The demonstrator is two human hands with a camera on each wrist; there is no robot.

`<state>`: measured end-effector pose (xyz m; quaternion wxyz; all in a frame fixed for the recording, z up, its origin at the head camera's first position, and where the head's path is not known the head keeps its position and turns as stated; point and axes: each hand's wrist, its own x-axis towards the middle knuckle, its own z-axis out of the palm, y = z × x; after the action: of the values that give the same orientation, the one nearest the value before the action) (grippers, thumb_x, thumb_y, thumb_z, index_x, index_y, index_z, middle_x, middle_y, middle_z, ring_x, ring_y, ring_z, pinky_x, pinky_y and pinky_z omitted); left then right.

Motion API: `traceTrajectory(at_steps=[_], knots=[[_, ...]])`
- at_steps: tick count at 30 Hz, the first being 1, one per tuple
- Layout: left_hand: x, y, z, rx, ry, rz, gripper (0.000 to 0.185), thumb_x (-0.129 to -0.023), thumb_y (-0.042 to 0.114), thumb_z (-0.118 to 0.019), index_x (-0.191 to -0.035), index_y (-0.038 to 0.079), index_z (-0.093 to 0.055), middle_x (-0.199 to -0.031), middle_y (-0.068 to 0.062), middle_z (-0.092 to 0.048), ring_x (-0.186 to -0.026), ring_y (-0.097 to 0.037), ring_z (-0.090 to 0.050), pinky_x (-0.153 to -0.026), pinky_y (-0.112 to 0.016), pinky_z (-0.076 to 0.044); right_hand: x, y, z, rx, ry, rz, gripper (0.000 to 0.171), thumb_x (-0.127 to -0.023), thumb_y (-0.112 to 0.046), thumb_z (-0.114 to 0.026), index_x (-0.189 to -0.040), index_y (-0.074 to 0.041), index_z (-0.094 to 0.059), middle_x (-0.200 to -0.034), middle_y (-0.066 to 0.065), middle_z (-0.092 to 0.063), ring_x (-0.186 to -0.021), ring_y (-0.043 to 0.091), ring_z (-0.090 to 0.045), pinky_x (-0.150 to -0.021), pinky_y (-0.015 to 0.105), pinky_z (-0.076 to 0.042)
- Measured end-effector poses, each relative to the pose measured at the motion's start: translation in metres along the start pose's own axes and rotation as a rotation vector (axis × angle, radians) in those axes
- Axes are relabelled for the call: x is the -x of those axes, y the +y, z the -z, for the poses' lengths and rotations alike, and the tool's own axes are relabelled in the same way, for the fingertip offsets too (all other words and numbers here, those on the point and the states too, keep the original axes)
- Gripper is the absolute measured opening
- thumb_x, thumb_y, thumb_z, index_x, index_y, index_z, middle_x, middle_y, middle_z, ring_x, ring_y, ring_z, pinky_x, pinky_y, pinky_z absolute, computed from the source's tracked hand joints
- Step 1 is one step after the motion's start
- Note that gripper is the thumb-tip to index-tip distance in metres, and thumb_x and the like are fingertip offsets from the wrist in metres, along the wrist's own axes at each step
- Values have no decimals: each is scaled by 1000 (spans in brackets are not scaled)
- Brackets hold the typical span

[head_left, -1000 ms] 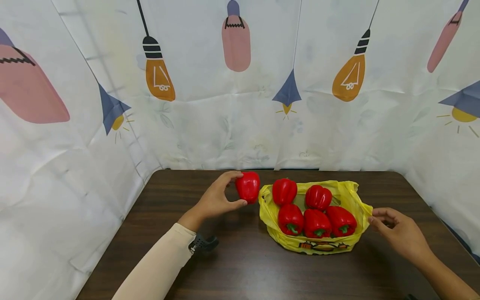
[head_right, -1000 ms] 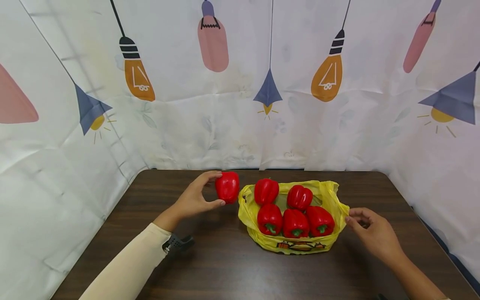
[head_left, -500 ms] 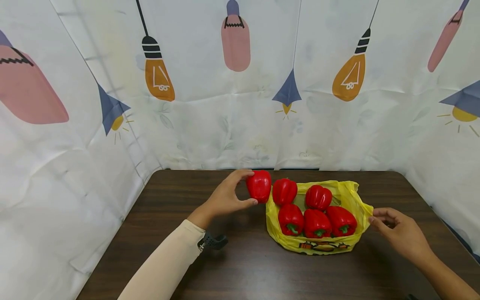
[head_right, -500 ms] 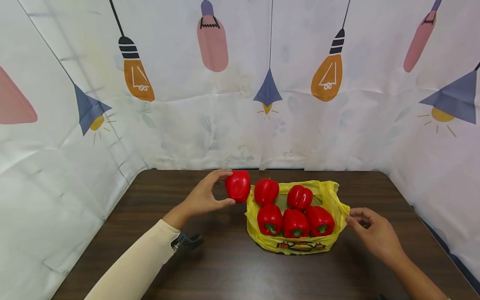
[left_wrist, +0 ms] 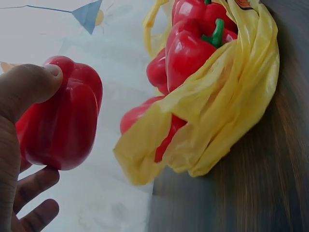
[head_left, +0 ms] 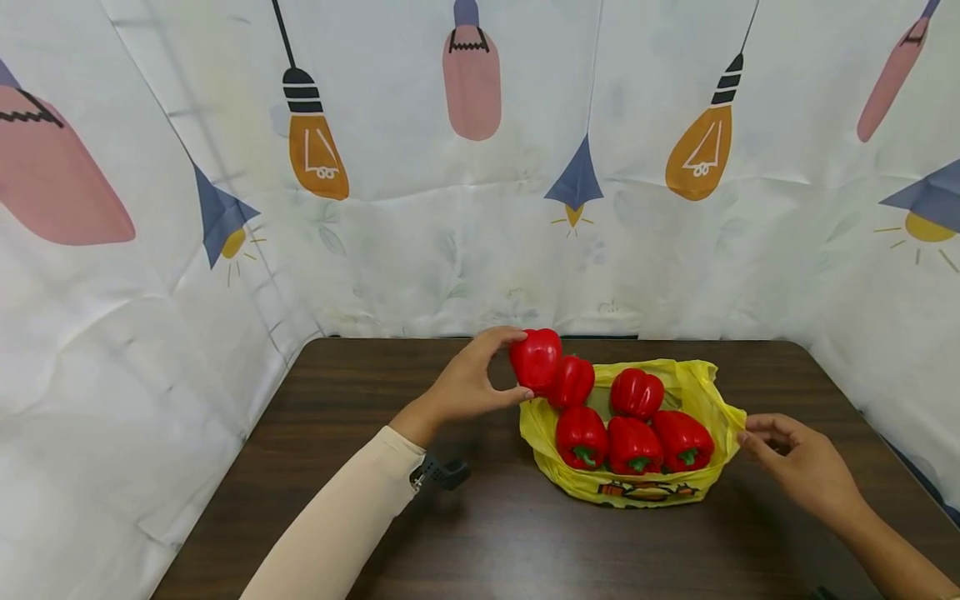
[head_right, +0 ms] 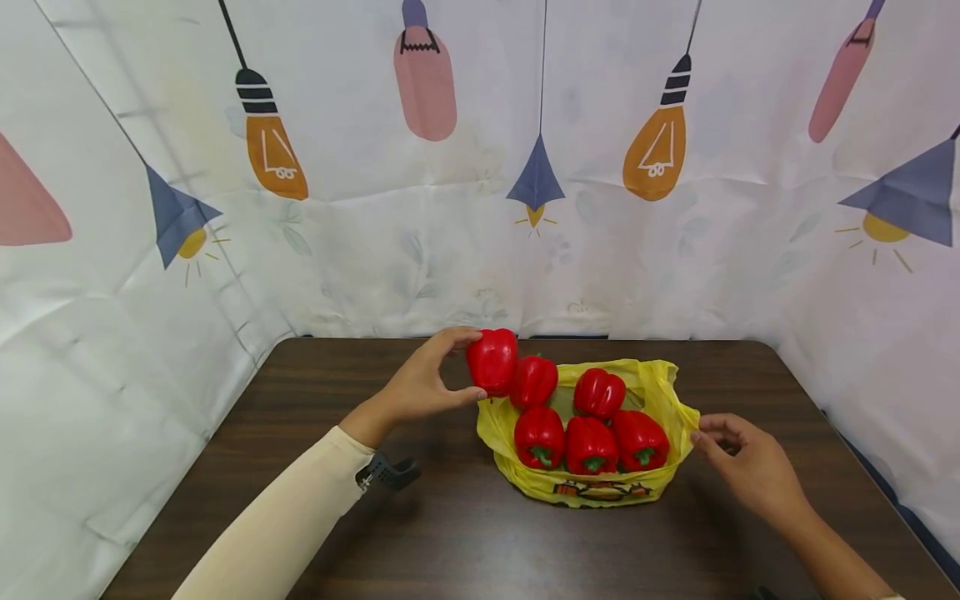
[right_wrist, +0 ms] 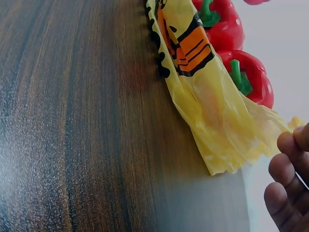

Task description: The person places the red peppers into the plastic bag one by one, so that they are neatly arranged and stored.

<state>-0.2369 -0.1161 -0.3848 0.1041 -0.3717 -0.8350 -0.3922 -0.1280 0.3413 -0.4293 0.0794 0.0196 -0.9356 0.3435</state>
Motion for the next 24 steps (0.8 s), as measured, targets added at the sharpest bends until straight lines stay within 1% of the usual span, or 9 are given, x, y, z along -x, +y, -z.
traceTrajectory(at_steps=[4, 7, 11, 13, 20, 24], knots=[[-8, 3, -7, 19, -23, -26, 74, -81, 26, -88, -143, 12, -50, -143, 0, -52, -124, -15, -53, -105, -34, -48, 0, 0, -1, -5, 7, 11, 38, -101, -30, -67, -121, 2, -64, -101, 14, -74, -76, 5, -70, -59, 24, -55], [-14, 5, -12, 11, -43, -32, 74, -82, 27, -88, -143, 13, -50, -144, 2, -51, -127, -13, -51, -107, -33, -46, -1, -1, -1, -8, 7, 15, 37, -101, -30, -67, -121, 2, -64, -101, 14, -74, -75, 4, -70, -59, 24, -56], [-19, 8, -19, 7, -64, -17, 73, -82, 29, -88, -143, 16, -50, -145, 3, -50, -130, -11, -48, -108, -37, -45, -1, -2, 0, -12, 2, 12, 38, -102, -30, -67, -122, 2, -64, -102, 15, -74, -76, 2, -69, -60, 24, -56], [-21, 9, -23, 14, -69, -8, 73, -82, 29, -88, -143, 16, -50, -145, 3, -50, -130, -12, -49, -107, -38, -47, -1, -2, 0, -12, 0, 9, 38, -102, -31, -67, -122, 1, -64, -102, 15, -74, -76, 1, -68, -60, 24, -56], [-26, 12, -37, 9, -94, 8, 74, -80, 31, -88, -142, 14, -51, -144, -2, -52, -127, -16, -54, -104, -31, -47, 0, -2, -1, 1, 2, 10, 38, -102, -30, -67, -121, 2, -64, -101, 14, -74, -76, 5, -70, -59, 25, -55], [-30, 15, -44, 9, -108, 17, 73, -80, 29, -88, -141, 14, -51, -142, -2, -53, -125, -16, -54, -103, -32, -49, 1, -3, -1, -6, 1, 5, 38, -102, -31, -67, -121, 2, -64, -101, 14, -74, -76, 7, -70, -59, 25, -55]])
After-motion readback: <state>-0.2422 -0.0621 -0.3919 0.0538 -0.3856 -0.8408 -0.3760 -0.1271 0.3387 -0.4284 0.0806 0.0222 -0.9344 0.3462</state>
